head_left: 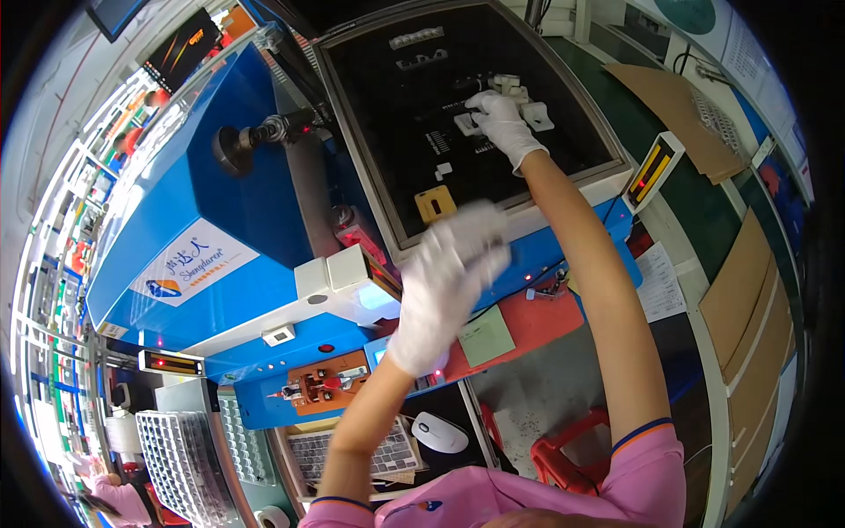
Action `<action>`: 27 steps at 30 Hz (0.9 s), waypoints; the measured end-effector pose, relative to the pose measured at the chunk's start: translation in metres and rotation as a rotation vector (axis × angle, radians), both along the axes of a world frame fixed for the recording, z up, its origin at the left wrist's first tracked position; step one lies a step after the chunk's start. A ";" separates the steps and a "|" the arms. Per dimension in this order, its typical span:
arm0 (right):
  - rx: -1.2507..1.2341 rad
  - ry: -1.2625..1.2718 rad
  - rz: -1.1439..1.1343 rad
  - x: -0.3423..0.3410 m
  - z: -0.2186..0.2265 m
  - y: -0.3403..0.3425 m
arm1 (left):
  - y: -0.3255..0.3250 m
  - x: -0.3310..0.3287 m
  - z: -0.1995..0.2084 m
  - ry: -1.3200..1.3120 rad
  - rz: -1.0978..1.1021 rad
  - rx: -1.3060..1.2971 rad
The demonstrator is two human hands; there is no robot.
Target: The worker is picking small electronic components from a tray and placing them into a test fixture at a workstation.
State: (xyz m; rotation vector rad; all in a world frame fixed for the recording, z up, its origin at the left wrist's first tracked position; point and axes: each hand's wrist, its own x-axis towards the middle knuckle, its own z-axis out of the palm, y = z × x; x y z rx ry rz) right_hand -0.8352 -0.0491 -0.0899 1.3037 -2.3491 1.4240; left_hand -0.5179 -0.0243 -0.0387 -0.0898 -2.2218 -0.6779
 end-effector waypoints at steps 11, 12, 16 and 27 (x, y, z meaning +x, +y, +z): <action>-0.006 0.420 -0.344 0.025 0.014 0.034 | 0.009 0.070 -0.074 -0.722 -0.008 -0.934; -0.179 0.450 -0.319 0.037 0.030 0.042 | 0.007 0.070 -0.078 -0.758 0.015 -0.960; -0.445 0.491 -0.654 0.119 0.032 0.131 | 0.005 0.065 -0.079 -0.751 -0.011 -0.988; -0.479 -0.302 -0.625 0.147 -0.108 0.218 | 0.004 0.051 -0.117 -0.785 -0.069 -0.898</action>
